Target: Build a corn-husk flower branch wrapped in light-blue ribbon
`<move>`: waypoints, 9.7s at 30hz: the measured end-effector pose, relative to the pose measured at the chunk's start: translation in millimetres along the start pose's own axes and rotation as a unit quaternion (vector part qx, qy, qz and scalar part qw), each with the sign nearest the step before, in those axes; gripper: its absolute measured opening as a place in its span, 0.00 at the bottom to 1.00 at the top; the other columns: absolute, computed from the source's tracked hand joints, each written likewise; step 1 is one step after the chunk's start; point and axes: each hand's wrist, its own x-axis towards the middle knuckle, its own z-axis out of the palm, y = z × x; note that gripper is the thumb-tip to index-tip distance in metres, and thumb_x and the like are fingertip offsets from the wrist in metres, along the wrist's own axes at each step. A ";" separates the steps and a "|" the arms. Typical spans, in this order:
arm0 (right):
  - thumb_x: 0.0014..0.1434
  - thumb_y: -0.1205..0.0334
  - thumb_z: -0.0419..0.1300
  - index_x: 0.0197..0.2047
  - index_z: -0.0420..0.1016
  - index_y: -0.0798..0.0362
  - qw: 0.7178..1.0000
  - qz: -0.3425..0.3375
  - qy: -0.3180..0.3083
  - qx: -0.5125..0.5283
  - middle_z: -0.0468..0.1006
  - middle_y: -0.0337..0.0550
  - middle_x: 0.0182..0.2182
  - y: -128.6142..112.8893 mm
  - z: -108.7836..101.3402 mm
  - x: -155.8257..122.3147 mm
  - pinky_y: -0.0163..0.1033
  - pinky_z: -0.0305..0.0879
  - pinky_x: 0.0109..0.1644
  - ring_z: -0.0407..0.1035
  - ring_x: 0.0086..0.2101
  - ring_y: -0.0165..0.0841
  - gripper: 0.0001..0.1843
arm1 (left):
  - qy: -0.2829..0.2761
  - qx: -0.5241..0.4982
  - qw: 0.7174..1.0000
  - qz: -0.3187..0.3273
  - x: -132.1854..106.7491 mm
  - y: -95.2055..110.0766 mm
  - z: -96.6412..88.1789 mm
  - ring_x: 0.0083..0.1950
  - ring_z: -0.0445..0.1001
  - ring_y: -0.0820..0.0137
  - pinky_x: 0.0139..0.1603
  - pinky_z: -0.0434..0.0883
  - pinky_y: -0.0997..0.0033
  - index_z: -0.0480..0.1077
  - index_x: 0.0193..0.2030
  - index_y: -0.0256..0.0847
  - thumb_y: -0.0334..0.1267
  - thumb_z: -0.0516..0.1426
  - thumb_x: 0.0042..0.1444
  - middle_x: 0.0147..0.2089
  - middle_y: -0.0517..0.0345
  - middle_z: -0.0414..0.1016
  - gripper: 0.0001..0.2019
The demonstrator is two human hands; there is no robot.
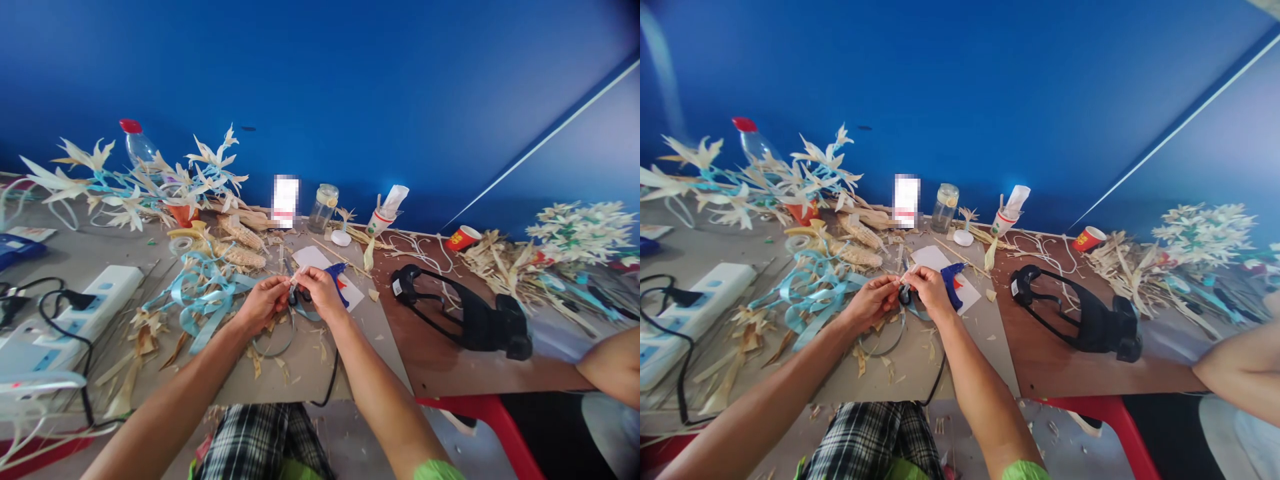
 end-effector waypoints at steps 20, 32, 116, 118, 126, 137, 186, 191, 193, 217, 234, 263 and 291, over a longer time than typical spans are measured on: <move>0.54 0.45 0.56 0.34 0.73 0.54 0.994 -0.008 0.097 -0.038 0.72 0.39 0.28 8.0 -5.1 5.8 0.34 0.56 0.26 0.60 0.21 0.27 0.19 | 0.082 -0.026 0.993 0.087 3.0 3.6 -4.9 0.16 0.57 0.82 0.19 0.52 0.81 0.68 0.31 0.37 0.39 0.64 0.43 0.15 0.68 0.62 0.12; 0.57 0.65 0.55 0.39 0.75 0.54 0.904 -0.157 0.006 -0.399 0.76 0.47 0.36 7.7 5.0 -6.3 0.38 0.64 0.44 0.69 0.37 0.34 0.10 | 0.137 -0.068 0.973 0.174 6.0 24.2 -23.6 0.17 0.56 0.82 0.21 0.55 0.80 0.68 0.32 0.38 0.38 0.64 0.42 0.17 0.69 0.62 0.11; 0.41 0.57 0.67 0.38 0.73 0.53 0.984 -0.051 0.103 0.139 0.74 0.39 0.32 -43.6 -48.8 -24.7 0.32 0.61 0.27 0.64 0.24 0.25 0.19 | 0.094 -0.196 0.961 0.169 13.9 18.2 -38.4 0.18 0.58 0.81 0.19 0.55 0.81 0.70 0.30 0.36 0.39 0.68 0.36 0.17 0.67 0.63 0.16; 0.41 0.59 0.68 0.39 0.73 0.53 0.983 -0.050 0.073 0.163 0.72 0.37 0.31 -47.3 -38.7 -27.1 0.30 0.59 0.24 0.61 0.22 0.22 0.20 | 0.093 -0.197 0.961 0.168 14.5 17.5 -38.7 0.19 0.58 0.81 0.19 0.55 0.81 0.70 0.30 0.36 0.38 0.68 0.36 0.17 0.67 0.63 0.15; 0.45 0.58 0.67 0.45 0.73 0.52 0.999 0.006 -0.042 0.007 0.70 0.37 0.29 -20.4 7.2 -24.4 0.33 0.60 0.26 0.60 0.22 0.25 0.23 | 0.105 -0.180 0.963 0.170 11.1 18.2 -36.3 0.18 0.57 0.81 0.20 0.54 0.80 0.70 0.30 0.36 0.39 0.67 0.36 0.17 0.68 0.62 0.15; 0.51 0.49 0.60 0.37 0.74 0.52 0.974 -0.120 -0.042 -0.185 0.76 0.42 0.29 -2.8 14.2 -26.3 0.38 0.67 0.35 0.67 0.28 0.32 0.16 | 0.137 -0.144 0.964 0.178 12.7 19.1 -32.0 0.18 0.56 0.81 0.20 0.54 0.80 0.71 0.30 0.36 0.40 0.66 0.38 0.17 0.68 0.62 0.14; 0.53 0.43 0.56 0.25 0.71 0.49 0.960 -0.115 -0.047 -0.252 0.73 0.39 0.23 -1.2 13.9 -25.9 0.39 0.65 0.37 0.64 0.28 0.34 0.18 | 0.126 -0.107 0.971 0.170 11.1 14.0 -28.4 0.18 0.57 0.81 0.21 0.56 0.79 0.70 0.32 0.37 0.40 0.65 0.41 0.18 0.67 0.62 0.14; 0.52 0.43 0.58 0.25 0.71 0.48 0.961 -0.116 -0.054 -0.245 0.73 0.40 0.23 1.0 13.4 -26.1 0.39 0.64 0.36 0.63 0.27 0.34 0.18 | 0.120 -0.115 0.971 0.171 11.9 14.5 -30.2 0.18 0.57 0.81 0.21 0.55 0.79 0.70 0.31 0.37 0.39 0.65 0.41 0.18 0.67 0.62 0.13; 0.52 0.42 0.58 0.24 0.71 0.48 0.963 -0.114 -0.049 -0.241 0.73 0.40 0.23 0.8 13.2 -26.0 0.39 0.64 0.36 0.63 0.27 0.33 0.18 | 0.121 -0.116 0.971 0.169 12.2 14.2 -30.5 0.18 0.57 0.81 0.21 0.56 0.79 0.70 0.32 0.37 0.39 0.65 0.40 0.17 0.67 0.62 0.13; 0.53 0.44 0.56 0.24 0.71 0.50 0.958 -0.112 -0.056 -0.257 0.72 0.38 0.22 -2.2 10.7 -26.6 0.36 0.64 0.34 0.63 0.27 0.32 0.19 | 0.129 -0.090 0.973 0.169 9.6 15.4 -26.1 0.17 0.57 0.81 0.21 0.55 0.79 0.70 0.32 0.36 0.40 0.65 0.40 0.17 0.68 0.63 0.14; 0.53 0.44 0.56 0.23 0.69 0.52 0.962 -0.105 -0.047 -0.249 0.68 0.37 0.21 -3.0 7.4 -24.7 0.36 0.62 0.35 0.61 0.26 0.30 0.20 | 0.168 0.032 0.963 0.208 15.4 9.1 -29.6 0.17 0.58 0.79 0.19 0.56 0.78 0.70 0.33 0.37 0.43 0.62 0.43 0.17 0.67 0.64 0.13; 0.52 0.44 0.57 0.26 0.70 0.52 0.973 -0.077 -0.051 -0.210 0.69 0.37 0.21 7.7 3.3 -24.7 0.36 0.63 0.35 0.61 0.26 0.30 0.19 | 0.169 -0.009 0.964 0.204 11.7 14.0 -28.8 0.18 0.59 0.80 0.20 0.55 0.78 0.70 0.34 0.37 0.43 0.63 0.42 0.17 0.68 0.64 0.14; 0.52 0.44 0.57 0.25 0.69 0.52 0.975 -0.080 -0.039 -0.201 0.70 0.39 0.23 4.6 3.2 -25.0 0.37 0.62 0.35 0.62 0.27 0.30 0.19 | 0.117 -0.108 0.971 0.181 7.5 17.6 -24.8 0.18 0.57 0.81 0.21 0.56 0.79 0.70 0.33 0.37 0.39 0.65 0.42 0.17 0.67 0.63 0.13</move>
